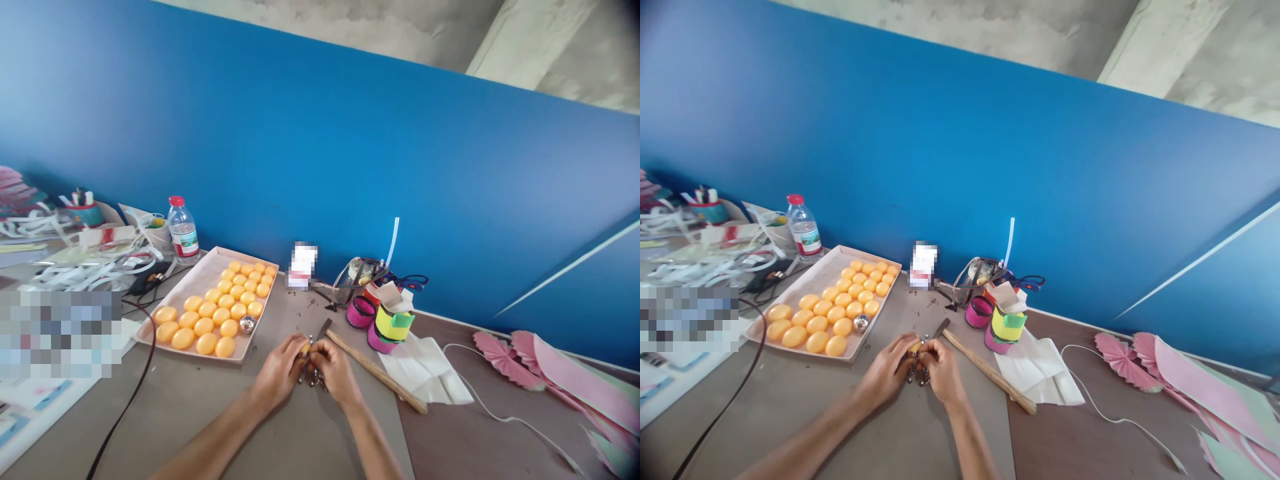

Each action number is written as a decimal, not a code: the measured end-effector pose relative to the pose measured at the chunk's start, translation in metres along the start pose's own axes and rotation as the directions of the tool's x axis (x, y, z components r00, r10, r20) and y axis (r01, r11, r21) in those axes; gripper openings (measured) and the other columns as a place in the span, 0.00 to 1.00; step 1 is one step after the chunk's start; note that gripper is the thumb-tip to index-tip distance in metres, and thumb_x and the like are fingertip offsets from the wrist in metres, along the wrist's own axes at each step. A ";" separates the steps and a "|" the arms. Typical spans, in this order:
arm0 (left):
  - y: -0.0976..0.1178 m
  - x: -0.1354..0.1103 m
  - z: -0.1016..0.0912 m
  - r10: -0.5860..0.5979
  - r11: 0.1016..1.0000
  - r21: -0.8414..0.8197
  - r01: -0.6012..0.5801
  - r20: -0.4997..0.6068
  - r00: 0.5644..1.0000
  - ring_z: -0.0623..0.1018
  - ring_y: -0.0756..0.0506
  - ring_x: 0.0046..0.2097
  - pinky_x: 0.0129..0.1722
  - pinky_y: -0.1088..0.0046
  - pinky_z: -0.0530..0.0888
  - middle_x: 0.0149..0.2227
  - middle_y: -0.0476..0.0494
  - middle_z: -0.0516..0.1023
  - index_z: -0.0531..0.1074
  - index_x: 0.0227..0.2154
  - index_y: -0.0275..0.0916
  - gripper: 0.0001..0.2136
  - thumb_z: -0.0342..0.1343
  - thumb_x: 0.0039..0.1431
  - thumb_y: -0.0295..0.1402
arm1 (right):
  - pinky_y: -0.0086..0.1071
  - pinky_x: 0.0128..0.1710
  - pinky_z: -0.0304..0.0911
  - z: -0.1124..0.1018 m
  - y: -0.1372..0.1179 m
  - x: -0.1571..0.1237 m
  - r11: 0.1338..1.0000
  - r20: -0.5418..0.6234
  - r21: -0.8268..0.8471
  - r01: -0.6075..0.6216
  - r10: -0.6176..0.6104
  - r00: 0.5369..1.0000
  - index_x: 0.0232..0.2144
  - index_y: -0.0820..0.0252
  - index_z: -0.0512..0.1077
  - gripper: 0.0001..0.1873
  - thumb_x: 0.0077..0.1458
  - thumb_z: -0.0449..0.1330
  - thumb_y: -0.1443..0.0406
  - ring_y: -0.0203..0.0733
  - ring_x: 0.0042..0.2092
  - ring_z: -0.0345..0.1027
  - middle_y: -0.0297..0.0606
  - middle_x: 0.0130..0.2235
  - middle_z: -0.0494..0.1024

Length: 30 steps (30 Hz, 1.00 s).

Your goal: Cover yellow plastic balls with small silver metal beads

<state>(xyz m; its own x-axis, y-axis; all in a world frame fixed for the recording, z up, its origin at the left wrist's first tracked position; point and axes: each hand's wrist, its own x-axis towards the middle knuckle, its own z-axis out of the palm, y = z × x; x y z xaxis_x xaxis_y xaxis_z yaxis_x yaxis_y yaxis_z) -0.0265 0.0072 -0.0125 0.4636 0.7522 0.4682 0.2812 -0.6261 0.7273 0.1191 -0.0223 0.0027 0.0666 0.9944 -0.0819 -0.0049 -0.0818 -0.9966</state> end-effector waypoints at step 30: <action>0.000 0.007 0.001 -0.243 0.917 -0.338 0.211 -0.056 0.968 0.69 0.44 0.50 0.50 0.65 0.66 0.48 0.39 0.69 0.63 0.48 0.40 0.15 0.47 0.58 0.32 | 0.40 0.46 0.51 -0.017 0.014 0.003 0.457 0.045 -0.866 0.205 -0.337 0.940 0.44 0.59 0.68 0.17 0.48 0.56 0.66 0.48 0.46 0.63 0.43 0.41 0.72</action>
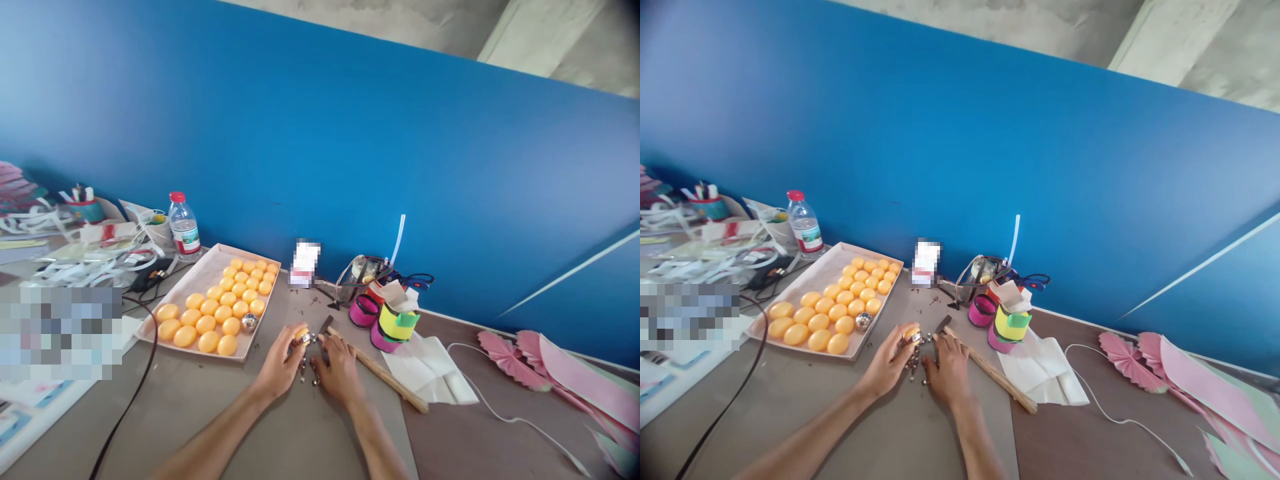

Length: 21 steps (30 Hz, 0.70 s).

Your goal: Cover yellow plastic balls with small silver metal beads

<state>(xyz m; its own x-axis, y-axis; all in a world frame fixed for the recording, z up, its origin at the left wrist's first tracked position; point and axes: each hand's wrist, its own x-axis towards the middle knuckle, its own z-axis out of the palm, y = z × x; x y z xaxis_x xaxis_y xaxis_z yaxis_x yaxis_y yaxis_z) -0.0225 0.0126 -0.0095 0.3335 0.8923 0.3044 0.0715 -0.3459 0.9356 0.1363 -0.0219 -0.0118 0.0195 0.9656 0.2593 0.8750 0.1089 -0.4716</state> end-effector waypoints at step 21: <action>-0.005 0.002 -0.001 -0.045 0.996 -0.082 0.038 -0.086 0.995 0.71 0.45 0.47 0.48 0.66 0.67 0.48 0.40 0.68 0.63 0.46 0.39 0.15 0.49 0.55 0.31 | 0.35 0.40 0.49 0.000 -0.021 -0.004 0.984 0.016 0.167 0.061 -0.064 0.998 0.24 0.60 0.68 0.08 0.47 0.51 0.73 0.39 0.34 0.63 0.35 0.29 0.72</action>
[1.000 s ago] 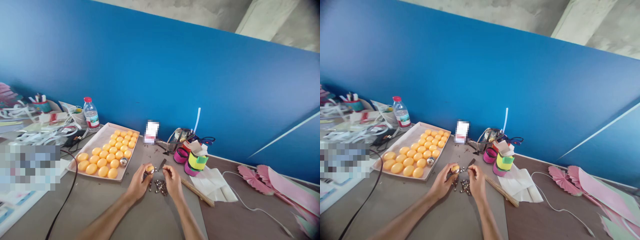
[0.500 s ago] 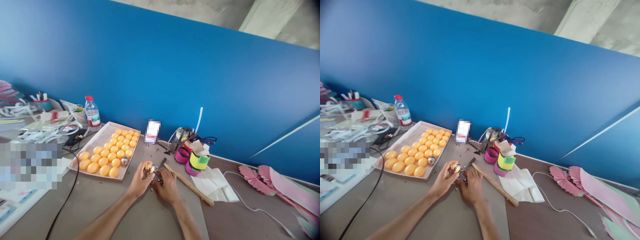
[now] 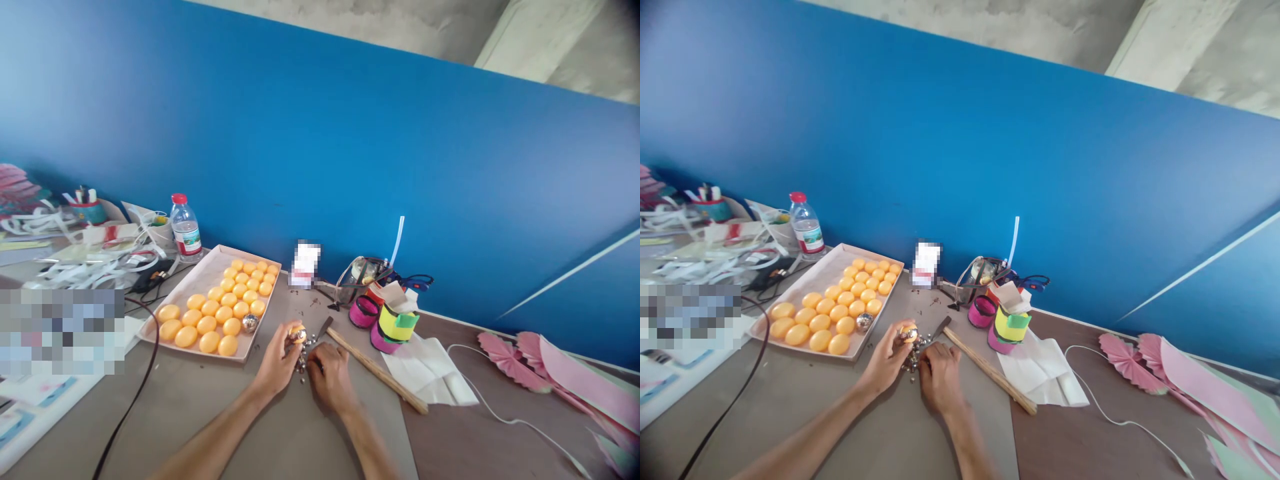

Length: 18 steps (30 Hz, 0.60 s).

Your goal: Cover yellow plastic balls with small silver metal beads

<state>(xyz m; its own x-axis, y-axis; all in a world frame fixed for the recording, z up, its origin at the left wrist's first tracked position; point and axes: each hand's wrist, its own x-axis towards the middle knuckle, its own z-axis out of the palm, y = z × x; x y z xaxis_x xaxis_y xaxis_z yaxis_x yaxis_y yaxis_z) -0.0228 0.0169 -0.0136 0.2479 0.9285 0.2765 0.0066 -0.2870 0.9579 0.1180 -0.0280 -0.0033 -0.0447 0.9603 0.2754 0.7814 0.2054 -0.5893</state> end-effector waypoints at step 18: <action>0.005 0.000 0.004 -0.195 0.933 -0.284 0.220 0.113 0.974 0.73 0.49 0.36 0.37 0.71 0.71 0.38 0.46 0.69 0.61 0.43 0.40 0.18 0.57 0.50 0.37 | 0.27 0.28 0.55 -0.002 0.011 0.007 0.419 0.001 0.894 -0.158 0.351 0.936 0.27 0.58 0.69 0.09 0.41 0.63 0.61 0.33 0.26 0.58 0.29 0.25 0.67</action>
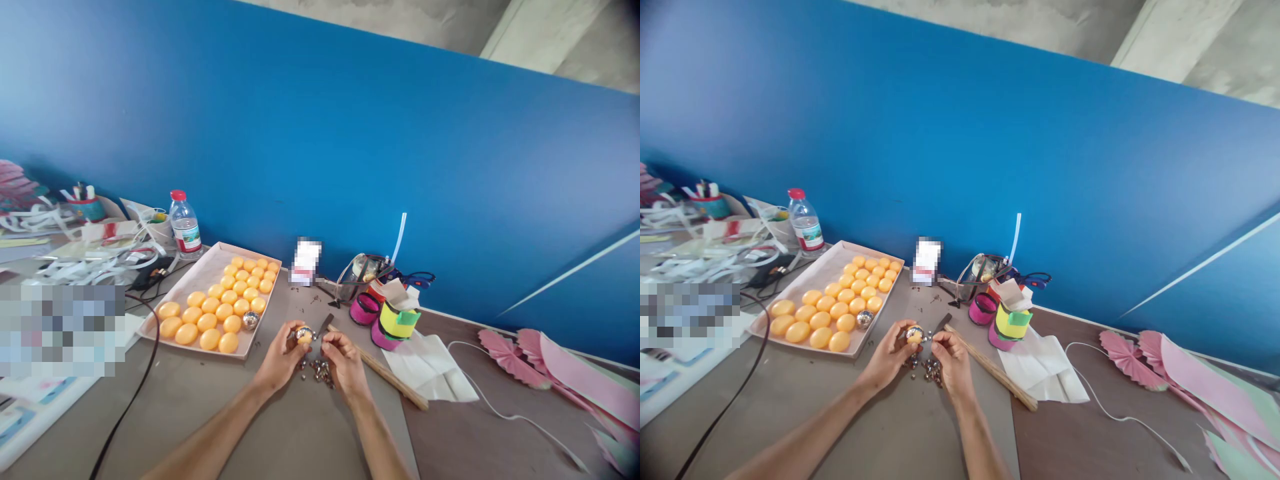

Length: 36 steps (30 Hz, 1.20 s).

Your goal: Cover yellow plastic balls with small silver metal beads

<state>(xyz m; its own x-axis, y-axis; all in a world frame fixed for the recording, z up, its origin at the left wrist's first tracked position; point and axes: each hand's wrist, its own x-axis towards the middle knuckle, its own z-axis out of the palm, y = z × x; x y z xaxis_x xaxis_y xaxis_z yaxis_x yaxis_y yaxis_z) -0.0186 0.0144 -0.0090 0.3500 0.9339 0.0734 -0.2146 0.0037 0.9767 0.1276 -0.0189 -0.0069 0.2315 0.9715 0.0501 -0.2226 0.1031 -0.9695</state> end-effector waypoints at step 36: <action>0.005 -0.006 0.002 0.157 0.927 0.337 -0.163 0.047 0.987 0.73 0.45 0.43 0.43 0.69 0.69 0.41 0.43 0.73 0.66 0.43 0.38 0.13 0.52 0.52 0.29 | 0.27 0.24 0.53 0.010 0.005 -0.004 0.981 0.075 0.063 -0.183 0.178 0.981 0.25 0.58 0.67 0.09 0.43 0.61 0.60 0.33 0.23 0.58 0.29 0.21 0.67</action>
<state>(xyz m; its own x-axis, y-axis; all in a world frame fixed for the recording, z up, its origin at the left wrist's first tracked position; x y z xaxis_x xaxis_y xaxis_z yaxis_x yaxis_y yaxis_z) -0.0199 0.0077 -0.0040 0.3548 0.9050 0.2349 0.0510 -0.2696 0.9616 0.1159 -0.0206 -0.0094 0.1160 0.9876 -0.1054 -0.3203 -0.0633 -0.9452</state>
